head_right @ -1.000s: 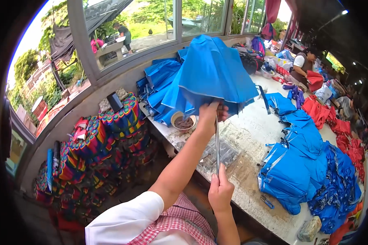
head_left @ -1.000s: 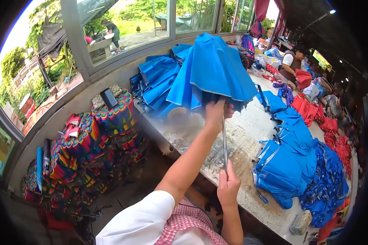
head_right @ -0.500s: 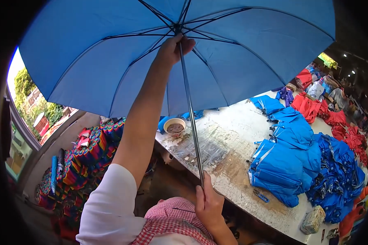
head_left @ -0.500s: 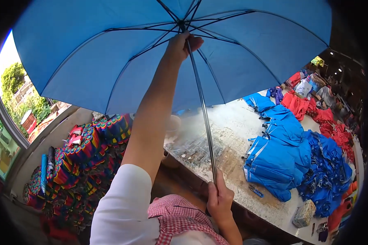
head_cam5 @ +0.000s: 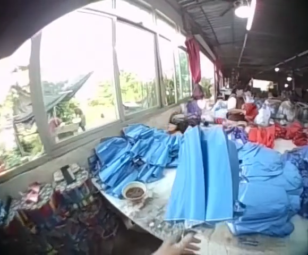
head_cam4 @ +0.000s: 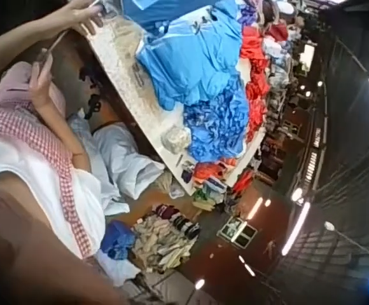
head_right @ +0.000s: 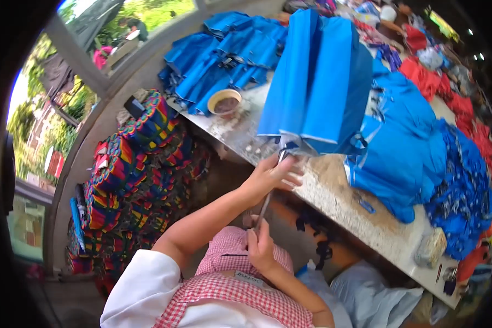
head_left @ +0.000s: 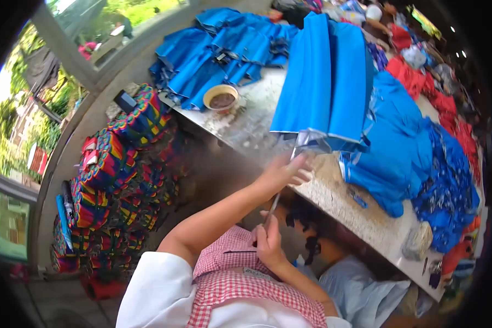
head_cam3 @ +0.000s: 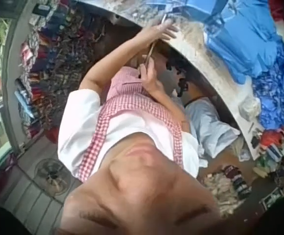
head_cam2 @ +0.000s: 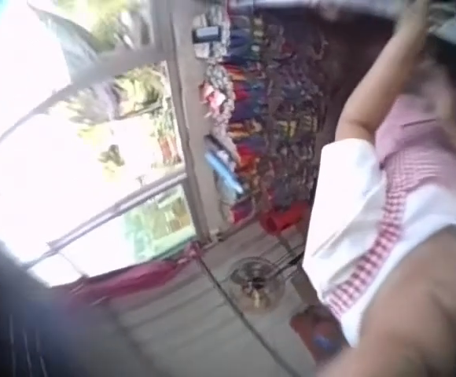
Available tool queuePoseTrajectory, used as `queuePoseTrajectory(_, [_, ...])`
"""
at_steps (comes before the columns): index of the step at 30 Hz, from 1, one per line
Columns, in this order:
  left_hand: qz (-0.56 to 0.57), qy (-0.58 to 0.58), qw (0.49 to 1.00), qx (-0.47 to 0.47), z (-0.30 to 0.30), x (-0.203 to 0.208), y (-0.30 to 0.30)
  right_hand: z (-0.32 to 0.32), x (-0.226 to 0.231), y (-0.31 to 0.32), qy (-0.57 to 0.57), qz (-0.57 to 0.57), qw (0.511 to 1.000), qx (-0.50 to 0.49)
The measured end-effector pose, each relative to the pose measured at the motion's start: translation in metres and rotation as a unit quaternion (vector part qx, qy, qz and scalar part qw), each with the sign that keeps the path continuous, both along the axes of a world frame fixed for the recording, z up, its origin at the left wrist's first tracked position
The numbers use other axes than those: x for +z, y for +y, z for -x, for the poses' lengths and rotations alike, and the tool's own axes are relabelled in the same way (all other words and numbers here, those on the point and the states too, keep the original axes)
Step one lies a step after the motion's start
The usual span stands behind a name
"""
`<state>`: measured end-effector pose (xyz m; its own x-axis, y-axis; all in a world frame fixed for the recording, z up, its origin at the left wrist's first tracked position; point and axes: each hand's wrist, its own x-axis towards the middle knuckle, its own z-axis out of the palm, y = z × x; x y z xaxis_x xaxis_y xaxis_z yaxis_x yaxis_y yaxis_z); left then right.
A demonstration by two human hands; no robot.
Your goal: Assembling blue umbrella canopies onto their metal frames.
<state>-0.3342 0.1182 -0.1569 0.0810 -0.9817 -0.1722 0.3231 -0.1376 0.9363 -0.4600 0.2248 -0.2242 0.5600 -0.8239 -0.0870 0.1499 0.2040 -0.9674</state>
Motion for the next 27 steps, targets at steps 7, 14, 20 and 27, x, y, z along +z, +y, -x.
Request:
queuePoseTrajectory(7, [-0.226, 0.0, 0.973, 0.049, 0.003, -0.216, 0.11, 0.048, -0.1, -0.013, 0.324, 0.24, 0.913, 0.054])
queuePoseTrajectory(14, [-0.235, 0.008, 0.972, 0.017, 0.01, -0.219, 0.123, 0.19, -0.122, -0.206, 0.584, 0.417, 0.648, -0.256])
queuePoseTrajectory(20, [-0.236, 0.136, 0.962, -0.009, 0.009, -0.19, 0.133, 0.216, -0.147, -0.241, 0.714, 0.363, 0.571, -0.178])
queuePoseTrajectory(27, [-0.077, -0.171, 0.962, 0.197, 0.0, -0.115, 0.151, 0.211, -0.154, -0.234, 0.639, 0.496, 0.508, -0.295])
